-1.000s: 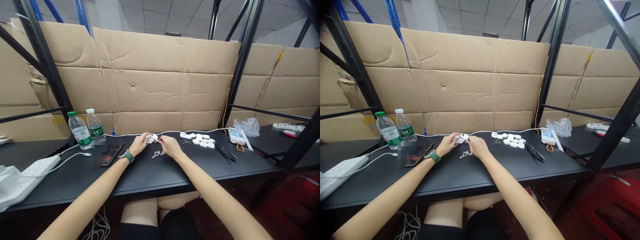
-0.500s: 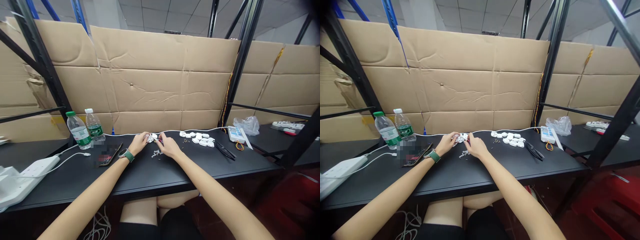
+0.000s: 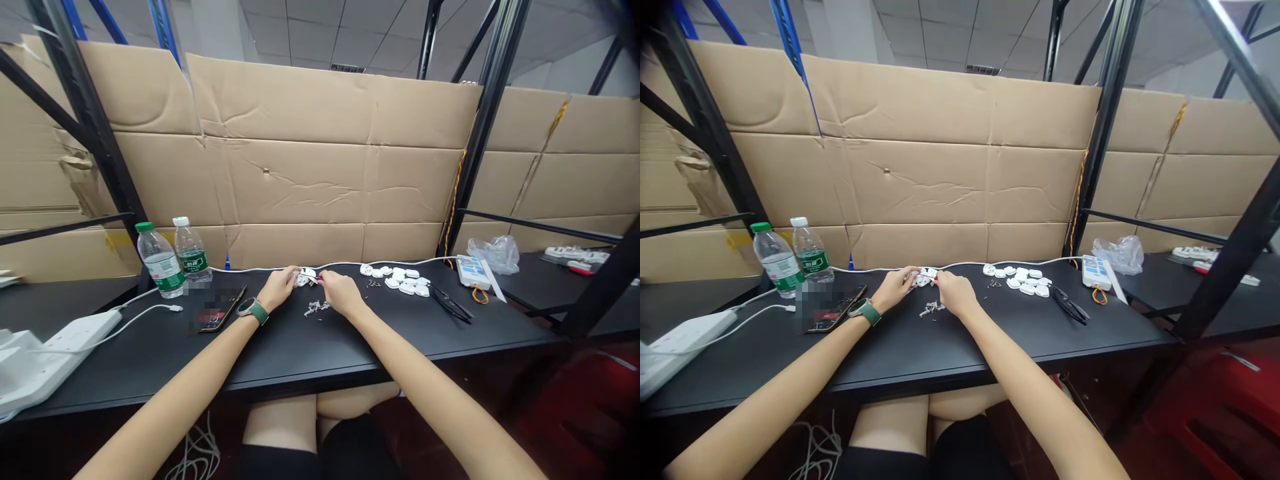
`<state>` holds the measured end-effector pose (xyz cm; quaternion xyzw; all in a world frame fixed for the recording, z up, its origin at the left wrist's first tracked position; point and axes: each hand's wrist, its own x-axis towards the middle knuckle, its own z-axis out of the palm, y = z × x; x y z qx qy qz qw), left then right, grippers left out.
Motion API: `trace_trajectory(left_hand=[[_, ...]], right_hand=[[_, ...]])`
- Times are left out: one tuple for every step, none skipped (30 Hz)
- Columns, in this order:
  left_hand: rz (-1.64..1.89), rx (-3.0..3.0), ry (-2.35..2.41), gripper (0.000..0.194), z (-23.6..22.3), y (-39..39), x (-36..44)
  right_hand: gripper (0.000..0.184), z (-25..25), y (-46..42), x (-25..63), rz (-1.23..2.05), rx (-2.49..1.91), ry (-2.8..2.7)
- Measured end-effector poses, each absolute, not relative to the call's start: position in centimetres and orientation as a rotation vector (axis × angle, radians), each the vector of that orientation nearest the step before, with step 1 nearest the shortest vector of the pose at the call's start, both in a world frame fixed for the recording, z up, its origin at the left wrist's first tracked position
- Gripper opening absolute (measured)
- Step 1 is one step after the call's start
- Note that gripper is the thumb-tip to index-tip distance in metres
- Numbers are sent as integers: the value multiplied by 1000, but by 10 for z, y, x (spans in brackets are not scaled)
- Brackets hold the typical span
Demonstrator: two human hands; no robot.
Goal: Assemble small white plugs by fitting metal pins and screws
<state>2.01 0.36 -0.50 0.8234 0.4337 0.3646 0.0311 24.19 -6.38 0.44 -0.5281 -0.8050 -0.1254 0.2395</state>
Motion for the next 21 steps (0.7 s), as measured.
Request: trace_trajectory(left_hand=[[1140,2522,1325,40,-5,3,21],[1161,2506,1316,40,-5,3,21],[1180,2492,1308,40,-5,4,21],[1189,2486,1302,41,-5,4,22],[1185,2492,1299,41,-5,4,22],[1170,2509,1300,41,-5,4,22],[1148,2532,1303,41,-5,3,21],[1126,2555,1307,40,-5,3,21],[1107,2576,1311,41,-5,3,20],[1094,2591,1314,41,-6,3,20],[1086,2599,1316,41,-6,4,20],[1080,2602,1317,41,-6,4,19],[1079,2602,1319,41,-7,4,19],[1079,2599,1322,41,-7,5,19],[1078,2595,1326,41,-8,5,19],[1080,2590,1331,41,-8,6,19],[1083,2585,1335,41,-8,7,19],[1089,2578,1337,41,-8,7,19],[1096,2570,1338,40,-9,8,19],[1102,2562,1336,40,-9,8,18],[1107,2554,1334,40,-9,9,18]], right_hand=[[33,5,-64,241,-351,-1461,-2213],[34,5,-65,241,-352,-1477,-2219],[35,6,-65,240,-349,-1490,-2225],[35,6,-66,240,-344,-1502,-2230],[36,7,-66,239,-341,-1511,-2235],[35,7,-67,239,-339,-1518,-2238],[35,7,-67,239,-340,-1526,-2239],[36,8,-67,239,-343,-1535,-2236],[36,8,-68,239,-345,-1543,-2233],[37,8,-68,239,-346,-1551,-2229],[37,8,-68,240,-343,-1559,-2225],[37,8,-68,240,-336,-1569,-2220],[37,7,-68,240,-324,-1579,-2214],[36,7,-67,240,-308,-1586,-2207],[35,7,-67,240,-288,-1583,-2199],[32,6,-67,241,-266,-1571,-2189],[29,6,-67,241,-242,-1551,-2179],[26,6,-67,241,-219,-1525,-2170],[23,5,-66,241,-201,-1496,-2161],[21,5,-66,242,-189,-1469,-2152],[18,5,-65,242,-187,-1448,-2144]])
